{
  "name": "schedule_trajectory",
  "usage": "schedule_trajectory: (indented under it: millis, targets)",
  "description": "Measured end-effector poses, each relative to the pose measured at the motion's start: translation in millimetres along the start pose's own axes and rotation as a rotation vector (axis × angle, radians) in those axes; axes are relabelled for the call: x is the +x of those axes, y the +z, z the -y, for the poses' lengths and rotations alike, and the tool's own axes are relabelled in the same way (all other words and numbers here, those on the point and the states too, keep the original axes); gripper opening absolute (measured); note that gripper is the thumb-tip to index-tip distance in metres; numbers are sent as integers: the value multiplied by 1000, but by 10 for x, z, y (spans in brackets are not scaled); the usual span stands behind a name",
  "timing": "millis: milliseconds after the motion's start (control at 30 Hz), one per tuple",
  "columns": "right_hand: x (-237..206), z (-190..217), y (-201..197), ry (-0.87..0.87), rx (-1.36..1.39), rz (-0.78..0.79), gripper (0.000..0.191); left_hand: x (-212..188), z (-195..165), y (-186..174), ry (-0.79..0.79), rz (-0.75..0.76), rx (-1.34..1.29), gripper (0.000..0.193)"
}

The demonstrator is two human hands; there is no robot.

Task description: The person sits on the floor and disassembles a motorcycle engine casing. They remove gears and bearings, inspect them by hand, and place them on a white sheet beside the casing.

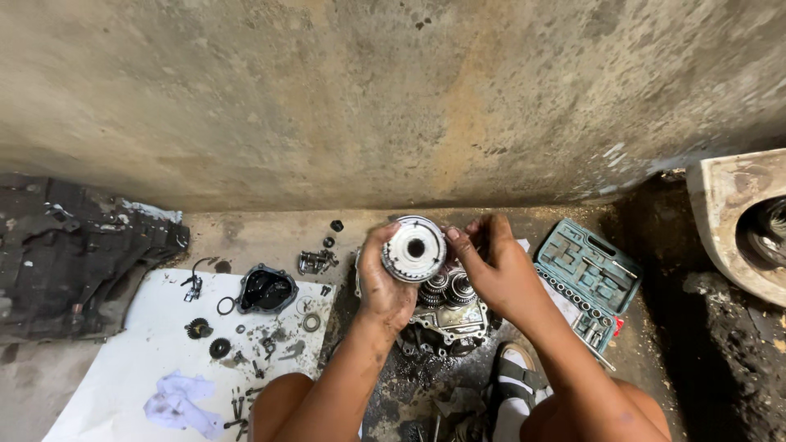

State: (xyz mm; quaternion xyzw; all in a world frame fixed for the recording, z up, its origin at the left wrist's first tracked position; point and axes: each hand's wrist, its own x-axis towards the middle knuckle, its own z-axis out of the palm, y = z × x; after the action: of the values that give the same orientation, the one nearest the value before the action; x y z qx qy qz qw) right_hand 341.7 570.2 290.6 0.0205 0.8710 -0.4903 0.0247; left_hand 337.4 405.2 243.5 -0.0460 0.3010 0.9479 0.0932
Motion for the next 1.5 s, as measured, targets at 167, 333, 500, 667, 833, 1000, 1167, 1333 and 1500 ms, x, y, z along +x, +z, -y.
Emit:
schedule_trajectory:
  millis: [167,333,500,667,833,1000,1167,1333,1500]
  targets:
    - [-36,-133,138,192,517,437,52,-44,-93,128,-42,165,-117,68]
    - [-54,-189,233,87,776,373,38,-68,-38,183,-65,186,-23,73]
    - [-151,-96,128,-73,675,223,41,9,-100,61,217,-7,599,63]
    - [-375,32,131,-492,-126,-14,59,92,61,-129,608,-77,809,60]
    - [-433,71,160,-737,-238,-65,66,121,196,-296,744,-155,836,55]
    - [-457,75,134,-685,-262,-32,67,85,146,-271,644,-91,608,50]
    - [-493,0,227,-789,-217,-106,67,2,122,-167,1156,-36,906,65]
    - [-423,-204,454,-554,29,-153,41,-65,153,-54,749,-207,749,52]
    - [-185,-382,505,-197,230,-90,50,-110,37,-20,553,-198,1084,54]
